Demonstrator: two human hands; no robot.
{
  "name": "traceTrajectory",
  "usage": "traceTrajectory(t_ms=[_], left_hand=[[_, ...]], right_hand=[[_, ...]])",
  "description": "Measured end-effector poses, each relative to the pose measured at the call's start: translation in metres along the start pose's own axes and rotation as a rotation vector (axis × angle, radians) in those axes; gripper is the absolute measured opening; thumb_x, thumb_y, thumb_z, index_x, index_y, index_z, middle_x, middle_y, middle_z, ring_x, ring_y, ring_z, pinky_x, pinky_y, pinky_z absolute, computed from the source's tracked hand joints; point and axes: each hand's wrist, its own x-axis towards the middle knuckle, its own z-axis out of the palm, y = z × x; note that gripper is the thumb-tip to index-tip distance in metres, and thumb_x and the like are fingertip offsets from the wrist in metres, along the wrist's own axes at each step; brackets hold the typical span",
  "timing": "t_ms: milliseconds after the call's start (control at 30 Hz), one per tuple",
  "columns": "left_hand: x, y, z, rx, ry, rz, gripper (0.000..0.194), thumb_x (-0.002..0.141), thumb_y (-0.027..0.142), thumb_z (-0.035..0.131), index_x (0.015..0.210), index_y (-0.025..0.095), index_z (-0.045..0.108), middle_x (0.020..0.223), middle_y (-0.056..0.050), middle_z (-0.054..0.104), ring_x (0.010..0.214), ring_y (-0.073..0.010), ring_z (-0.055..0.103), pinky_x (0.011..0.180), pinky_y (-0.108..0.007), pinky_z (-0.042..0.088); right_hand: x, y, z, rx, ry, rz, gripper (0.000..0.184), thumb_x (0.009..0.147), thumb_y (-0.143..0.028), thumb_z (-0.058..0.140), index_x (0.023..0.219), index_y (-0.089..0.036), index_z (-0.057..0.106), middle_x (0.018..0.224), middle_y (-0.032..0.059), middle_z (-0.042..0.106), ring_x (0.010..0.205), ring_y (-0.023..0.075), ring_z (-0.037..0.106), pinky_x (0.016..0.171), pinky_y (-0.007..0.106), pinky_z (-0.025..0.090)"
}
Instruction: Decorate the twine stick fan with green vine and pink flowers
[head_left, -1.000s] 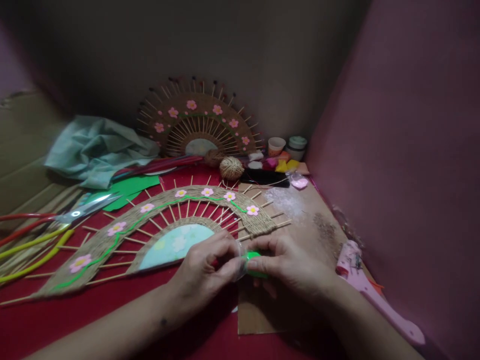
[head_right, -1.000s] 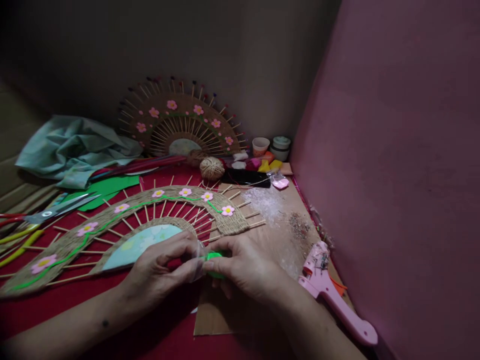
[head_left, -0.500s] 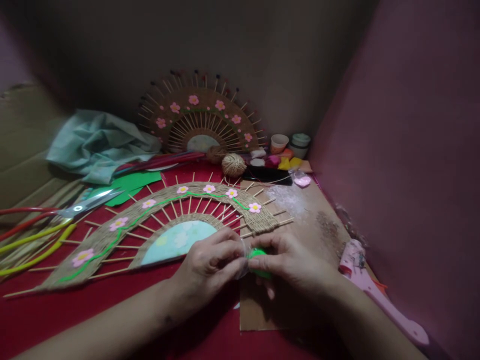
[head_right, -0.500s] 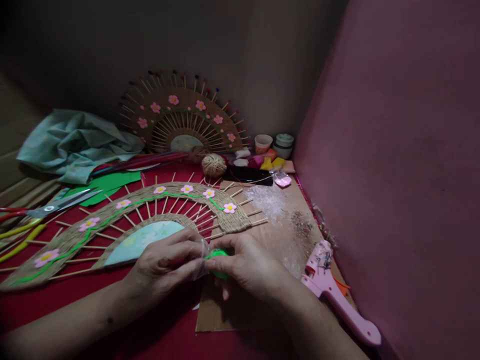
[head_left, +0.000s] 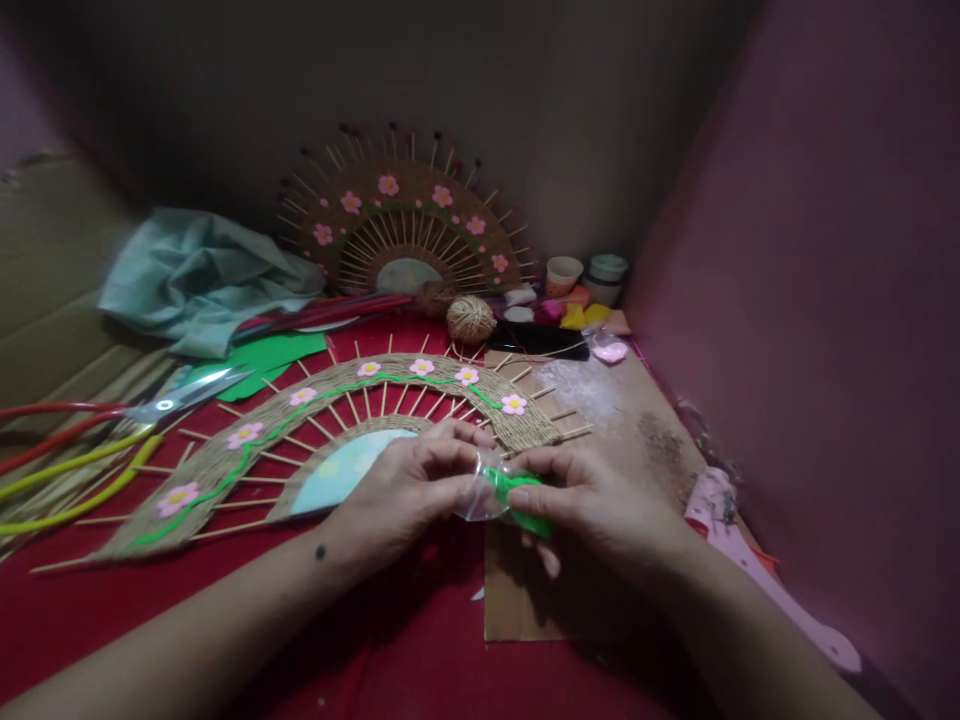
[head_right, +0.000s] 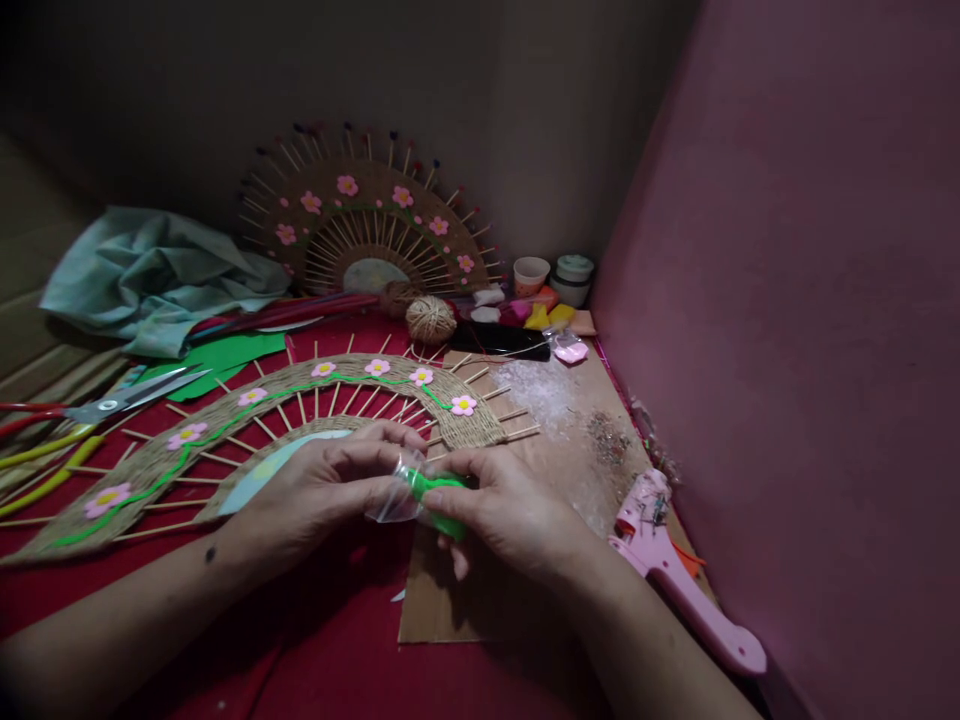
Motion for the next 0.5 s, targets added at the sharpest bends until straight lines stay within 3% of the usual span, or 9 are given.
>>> traceTrajectory(t_ms=[167,367,500], left_hand=[[-0.002,-0.003,0.004,0.178,0.016,0.15,0.006,0.075,0.02,0.068,0.079,0.02,0.072,0.106,-0.004,0.056,0.1,-0.018,0.056,0.081,-0.027,0.047],[-0.006,-0.007,0.01,0.405,0.025,0.399,0.012,0.081,0.013,0.058,0.078,0.018,0.069,0.109,-0.006,0.056,0.098,-0.0163,0.057,0.083,-0.027,0.046],[-0.007,0.003,0.005,0.222,0.022,0.276,0.01,0.078,0.014,0.061,0.072,0.017,0.069,0.118,-0.007,0.055,0.106,-0.0211,0.055,0.085,-0.032,0.047]], right_hand=[[0.002,0.002,0.002,0.005,-0.002,0.021,0.013,0.075,-0.029,0.065,0.075,-0.016,0.063,0.052,-0.0032,0.057,0.035,0.0047,0.045,0.037,0.016,0.034],[0.001,0.001,0.002,-0.072,-0.036,0.03,0.015,0.076,-0.031,0.064,0.078,-0.016,0.063,0.051,-0.0048,0.05,0.037,0.0051,0.037,0.034,0.019,0.023],[0.0,0.0,0.0,-0.114,-0.009,0.009,0.011,0.077,-0.029,0.061,0.083,-0.019,0.061,0.052,-0.0069,0.045,0.039,0.005,0.033,0.036,0.019,0.022]])
